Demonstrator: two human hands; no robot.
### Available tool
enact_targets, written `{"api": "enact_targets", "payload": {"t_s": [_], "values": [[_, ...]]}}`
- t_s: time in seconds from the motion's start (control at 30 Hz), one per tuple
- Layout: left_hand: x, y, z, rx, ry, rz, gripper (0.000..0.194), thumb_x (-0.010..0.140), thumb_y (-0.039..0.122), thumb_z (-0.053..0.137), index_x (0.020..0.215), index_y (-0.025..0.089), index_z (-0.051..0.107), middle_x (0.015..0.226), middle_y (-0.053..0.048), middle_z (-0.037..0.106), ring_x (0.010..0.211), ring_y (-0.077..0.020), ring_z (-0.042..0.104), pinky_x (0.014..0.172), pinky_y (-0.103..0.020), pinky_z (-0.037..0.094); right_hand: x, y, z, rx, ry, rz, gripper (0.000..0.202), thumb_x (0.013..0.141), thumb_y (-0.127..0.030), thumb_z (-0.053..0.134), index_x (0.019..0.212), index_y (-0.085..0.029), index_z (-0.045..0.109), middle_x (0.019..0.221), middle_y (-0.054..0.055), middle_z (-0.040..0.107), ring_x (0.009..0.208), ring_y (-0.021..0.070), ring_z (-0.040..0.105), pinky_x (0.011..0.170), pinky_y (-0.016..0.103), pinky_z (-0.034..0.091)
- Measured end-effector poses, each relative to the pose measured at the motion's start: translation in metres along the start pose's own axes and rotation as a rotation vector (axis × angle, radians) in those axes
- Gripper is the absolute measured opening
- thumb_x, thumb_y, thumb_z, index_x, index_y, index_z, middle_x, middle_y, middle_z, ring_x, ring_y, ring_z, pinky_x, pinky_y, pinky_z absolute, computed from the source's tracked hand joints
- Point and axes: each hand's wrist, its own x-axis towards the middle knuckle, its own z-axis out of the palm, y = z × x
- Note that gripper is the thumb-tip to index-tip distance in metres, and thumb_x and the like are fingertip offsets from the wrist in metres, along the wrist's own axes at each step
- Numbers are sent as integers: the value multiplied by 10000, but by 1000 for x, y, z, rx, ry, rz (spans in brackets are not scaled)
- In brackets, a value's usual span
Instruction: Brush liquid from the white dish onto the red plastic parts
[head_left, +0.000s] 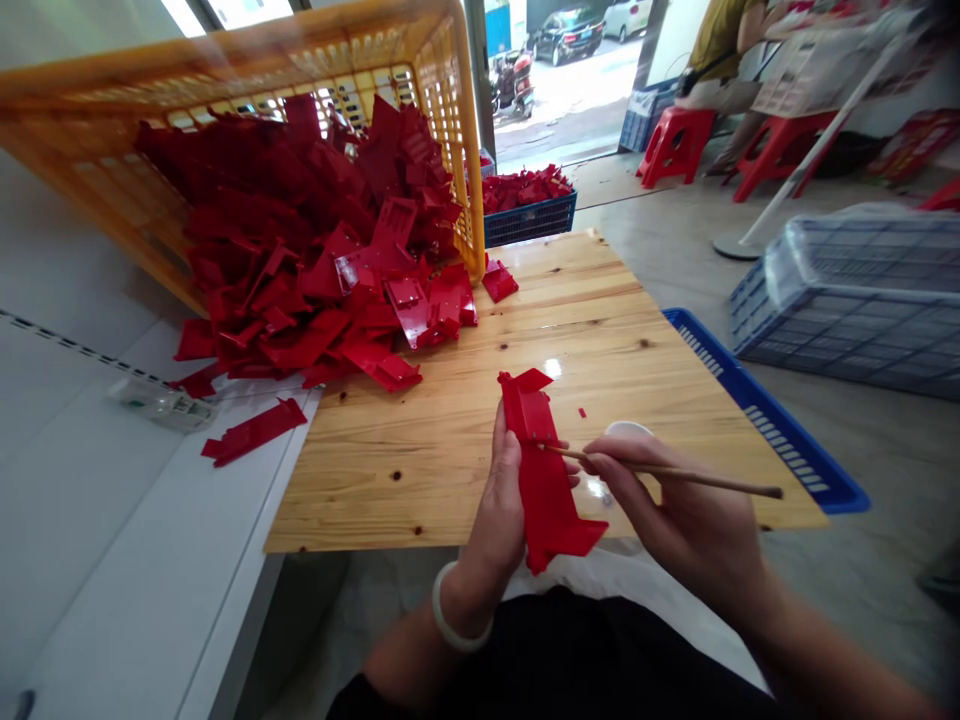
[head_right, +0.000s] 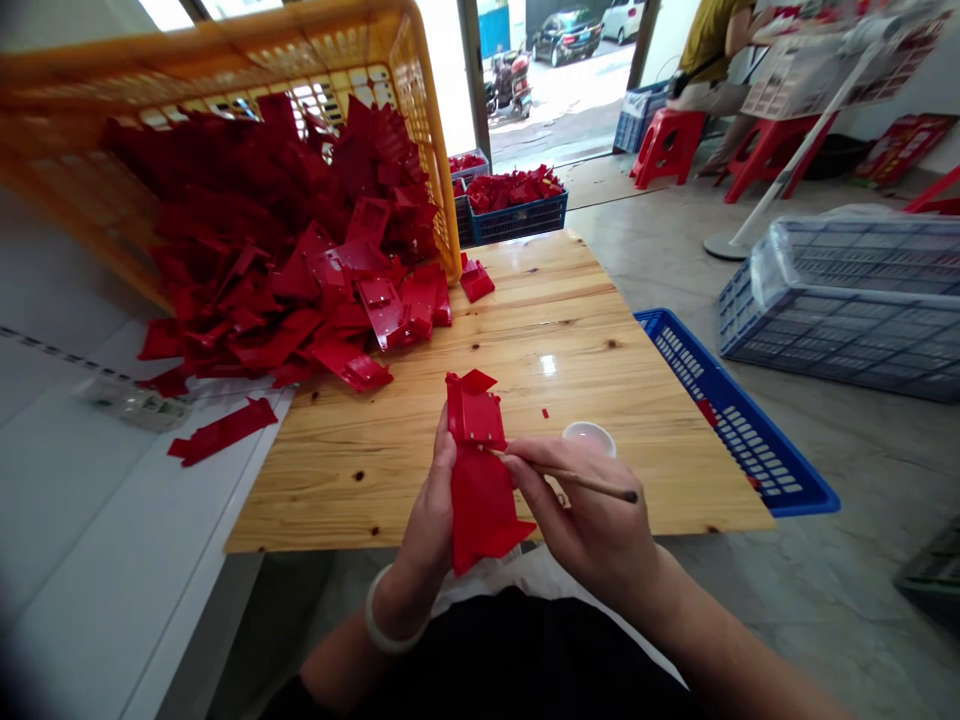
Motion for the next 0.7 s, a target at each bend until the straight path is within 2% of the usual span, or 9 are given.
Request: {"api": "enact_targets", "payload": {"t_s": [0.2,0.33,0.47,0.6,0.7], "values": [[1,4,2,7,-3,-34,798,1054,669,543,1713,263,350,1165,-114,812,1112,-304,785,919,-398,658,-2,-1,-2,-20,13,-26,192,1035,-94,643,1175,-217,685,981,21,790,840,174,777,804,287,590],[2,9,5,13,13,-28,802,1065,620,552,1718,214,327,1059,-102,820,1136,-301,781,1029,-417,626,-1,-1,-3,-18,-1,-75,237,1018,-63,649,1190,-222,690,989,26,803,849,185,795,783,279,611],[1,9,7,-16,11,-47,787,1080,578,544,1735,229,284,1089,-94,818,1102,-281,793,1084,-417,601,2,-1,-3,-9,10,-81,255,1019,-80,659,1208,-245,704,1003,25,816,857,197,808,794,281,643],[9,3,1,-64,-29,-41,808,1047,604,589,1722,262,306,1067,-91,812,962,-273,810,954,-409,646,-3,4,-6,4,-1,-93,294,1009,-81,665,1230,-271,709,1014,18,822,861,209,811,786,307,657],[39,-6,-2,-19,-104,-53,783,1032,629,582,1688,269,352,1013,-91,799,831,-268,794,825,-420,656,-17,14,-14,-17,85,18,285,1012,-116,690,1238,-283,737,1053,20,819,902,224,807,827,338,655]]}}
